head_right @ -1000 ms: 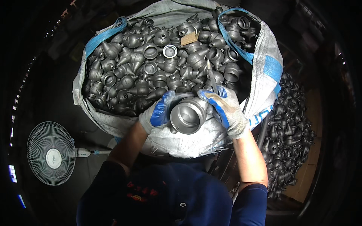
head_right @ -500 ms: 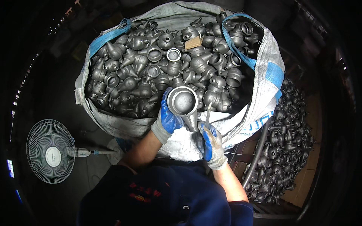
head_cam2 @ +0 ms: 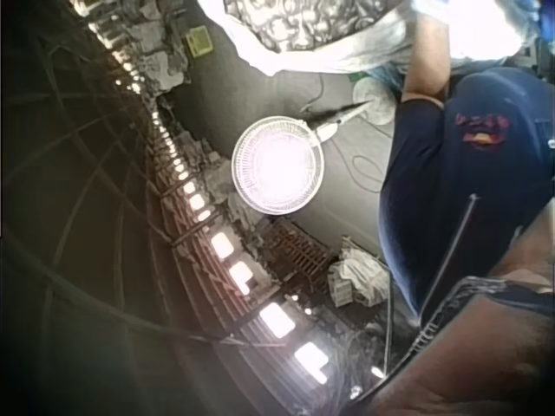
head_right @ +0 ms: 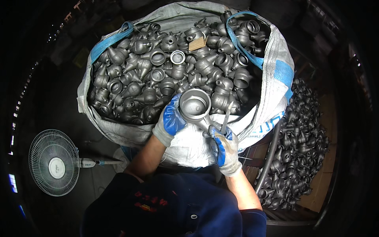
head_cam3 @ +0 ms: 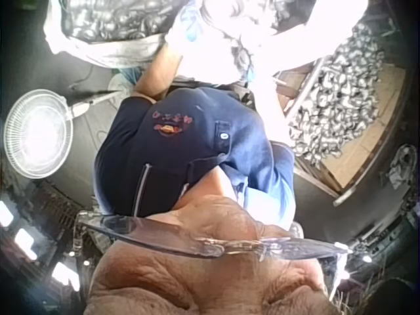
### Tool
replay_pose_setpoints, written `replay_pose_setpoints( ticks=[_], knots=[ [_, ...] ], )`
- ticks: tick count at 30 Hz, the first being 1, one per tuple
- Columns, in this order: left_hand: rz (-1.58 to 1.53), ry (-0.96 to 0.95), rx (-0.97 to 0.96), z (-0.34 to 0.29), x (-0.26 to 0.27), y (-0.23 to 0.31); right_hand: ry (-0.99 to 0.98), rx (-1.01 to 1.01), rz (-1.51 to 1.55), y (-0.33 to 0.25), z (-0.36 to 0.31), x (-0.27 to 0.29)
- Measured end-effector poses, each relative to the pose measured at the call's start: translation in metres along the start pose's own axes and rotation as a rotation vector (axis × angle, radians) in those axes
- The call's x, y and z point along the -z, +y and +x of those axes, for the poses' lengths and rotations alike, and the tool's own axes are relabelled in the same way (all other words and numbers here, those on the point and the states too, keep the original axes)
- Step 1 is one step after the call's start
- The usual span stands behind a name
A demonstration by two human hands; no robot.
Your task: The person takes metal parts from a large bag one by one, scrapes each piece with a hand file, and places the finished parts into a basket on the floor.
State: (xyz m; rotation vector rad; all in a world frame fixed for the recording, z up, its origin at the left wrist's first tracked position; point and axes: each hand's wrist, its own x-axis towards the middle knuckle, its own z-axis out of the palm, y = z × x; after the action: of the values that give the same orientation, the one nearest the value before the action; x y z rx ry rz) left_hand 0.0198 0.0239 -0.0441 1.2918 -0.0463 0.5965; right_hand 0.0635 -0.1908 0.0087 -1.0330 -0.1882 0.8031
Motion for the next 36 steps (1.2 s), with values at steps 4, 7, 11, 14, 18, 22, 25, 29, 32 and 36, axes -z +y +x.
replay_pose_setpoints(
  ticks=[4,7,11,14,18,22,25,29,32,36],
  knots=[
    [0.031,-0.015,0.083,0.000,0.006,0.000,0.039,-0.057,-0.205,-0.005,0.000,0.002],
    [-0.145,-0.053,0.199,0.002,0.003,0.012,0.033,-0.049,-0.176,-0.002,0.002,0.003],
    [-0.702,-0.007,0.147,0.005,-0.012,0.031,-0.003,0.000,-0.003,0.002,0.003,0.004],
    [-0.679,-0.014,0.121,0.007,-0.017,0.034,0.013,0.004,0.000,0.002,0.003,0.005],
    [-0.134,-0.097,0.081,0.007,-0.005,0.019,0.027,-0.005,-0.025,0.001,0.003,0.010],
    [-0.084,-0.085,0.071,0.001,0.009,-0.006,0.130,-0.054,-0.094,0.000,0.002,0.009],
    [-0.169,-0.012,0.086,-0.004,0.010,-0.020,0.133,0.010,-0.140,-0.005,-0.001,0.003],
    [-0.590,0.081,0.188,-0.009,0.007,-0.023,0.096,0.111,-0.276,-0.012,-0.006,-0.007],
    [-0.546,0.113,0.180,-0.009,0.004,-0.020,0.067,0.133,-0.316,-0.014,-0.007,-0.009],
    [-0.183,0.244,0.096,-0.011,-0.002,-0.017,0.071,0.122,-0.222,-0.009,-0.003,-0.003]
  ],
)
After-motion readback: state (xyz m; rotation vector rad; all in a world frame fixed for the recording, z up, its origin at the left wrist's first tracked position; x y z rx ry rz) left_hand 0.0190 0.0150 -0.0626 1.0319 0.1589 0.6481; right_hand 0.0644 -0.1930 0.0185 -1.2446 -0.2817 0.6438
